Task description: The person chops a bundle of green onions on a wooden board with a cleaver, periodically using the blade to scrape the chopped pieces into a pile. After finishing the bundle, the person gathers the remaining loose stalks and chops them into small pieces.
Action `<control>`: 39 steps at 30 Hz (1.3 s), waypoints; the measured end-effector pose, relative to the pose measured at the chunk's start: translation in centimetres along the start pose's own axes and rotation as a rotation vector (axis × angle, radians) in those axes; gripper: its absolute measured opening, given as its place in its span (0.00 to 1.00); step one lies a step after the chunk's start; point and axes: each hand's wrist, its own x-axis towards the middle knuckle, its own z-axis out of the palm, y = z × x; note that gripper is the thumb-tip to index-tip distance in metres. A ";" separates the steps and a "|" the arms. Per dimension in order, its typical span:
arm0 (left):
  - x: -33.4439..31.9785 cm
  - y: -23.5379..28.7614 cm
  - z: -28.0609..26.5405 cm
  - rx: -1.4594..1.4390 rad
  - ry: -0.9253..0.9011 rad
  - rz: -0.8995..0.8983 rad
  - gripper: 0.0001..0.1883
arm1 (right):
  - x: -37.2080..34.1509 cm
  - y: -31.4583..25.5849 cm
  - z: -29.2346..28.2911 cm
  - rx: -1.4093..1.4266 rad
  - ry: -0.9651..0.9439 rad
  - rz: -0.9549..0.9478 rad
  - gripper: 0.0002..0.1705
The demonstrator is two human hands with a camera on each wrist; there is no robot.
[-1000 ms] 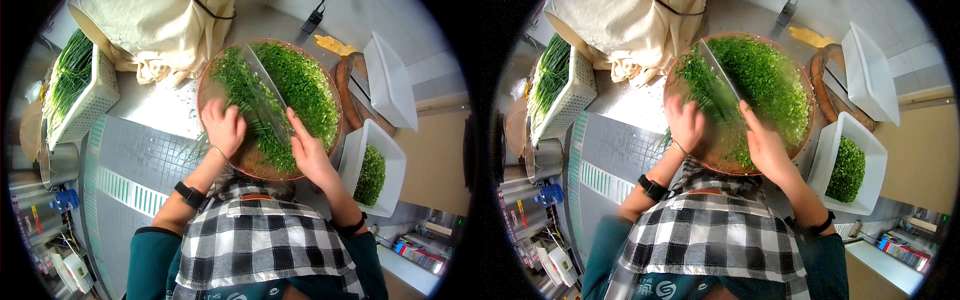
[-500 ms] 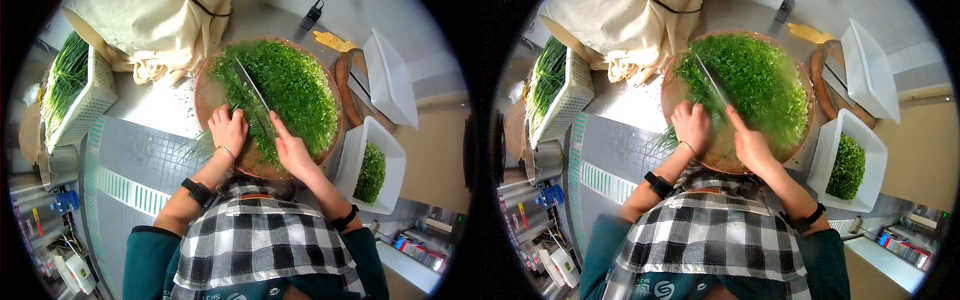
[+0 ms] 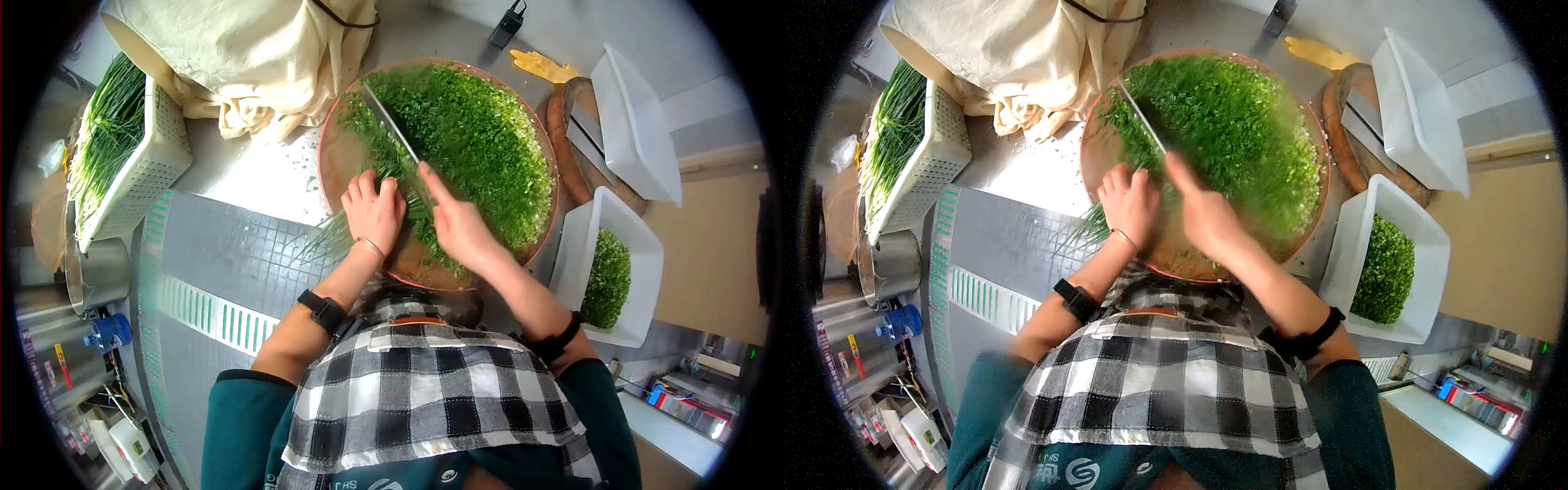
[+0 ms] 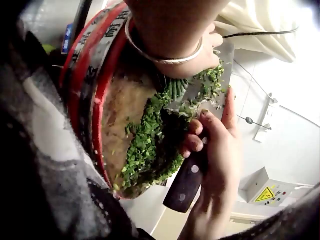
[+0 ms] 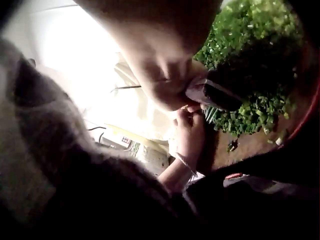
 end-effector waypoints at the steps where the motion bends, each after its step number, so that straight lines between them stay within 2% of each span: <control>1: 0.1 0.1 0.0 -0.005 0.018 0.010 0.12 | -0.3 -0.5 -1.2 0.024 -0.033 0.053 0.38; 4: 0.2 0.2 0.1 -0.013 0.040 0.003 0.11 | -3.1 -1.0 -2.8 -0.009 -0.036 0.061 0.37; 6: 0.2 0.2 0.1 -0.015 0.049 0.004 0.11 | -5.8 -1.3 -3.2 0.127 0.055 -0.087 0.39; 7: 0.3 0.2 0.2 -0.015 0.059 0.006 0.11 | -6.6 -0.7 -2.6 0.108 0.126 -0.201 0.40; 10: 0.2 0.1 0.2 -0.010 0.033 0.014 0.10 | -6.0 0.7 -0.8 0.082 0.095 -0.186 0.40; 12: 0.1 0.1 0.2 -0.012 0.027 0.011 0.10 | -2.9 0.8 0.3 0.019 0.004 -0.028 0.41; 15: 0.4 0.2 0.0 -0.017 0.036 0.010 0.11 | -0.2 -0.1 0.5 -0.068 -0.002 0.025 0.39; 16: 0.2 0.2 -0.2 -0.026 0.033 0.009 0.12 | -0.2 -0.5 -0.1 -0.016 -0.020 0.055 0.39; 21: 0.0 -0.8 -0.7 -0.228 0.135 -0.042 0.15 | -4.0 -1.3 -2.3 0.035 0.001 0.019 0.40; 23: -0.1 -1.3 -0.4 -0.279 0.193 -0.053 0.15 | -6.0 -1.6 -2.6 0.089 0.079 -0.115 0.40; 25: -0.2 -1.8 0.1 -0.200 0.063 0.039 0.16 | -7.1 -1.6 -2.0 0.161 0.091 -0.153 0.41; 26: -0.4 -2.0 0.3 -0.180 0.039 0.060 0.15 | -6.7 -1.0 -1.4 0.110 0.075 -0.122 0.41; 30: -0.2 -1.6 0.1 -0.135 0.014 0.049 0.14 | -2.0 0.9 2.2 0.007 0.054 -0.050 0.41; 33: -0.3 -1.8 0.2 -0.146 0.033 0.036 0.13 | 0.6 -0.5 1.4 -0.038 0.015 -0.007 0.41; 37: -0.2 -1.8 0.3 -0.147 0.066 0.042 0.13 | -2.1 -1.7 -1.3 0.023 0.024 -0.006 0.40; 38: -0.3 -1.8 0.4 -0.152 0.070 0.045 0.13 | -2.2 -0.6 -0.7 0.006 0.080 -0.103 0.39; 39: -0.4 -1.9 0.5 -0.153 0.070 0.043 0.13 | -3.0 -0.6 -0.9 0.004 0.078 -0.102 0.39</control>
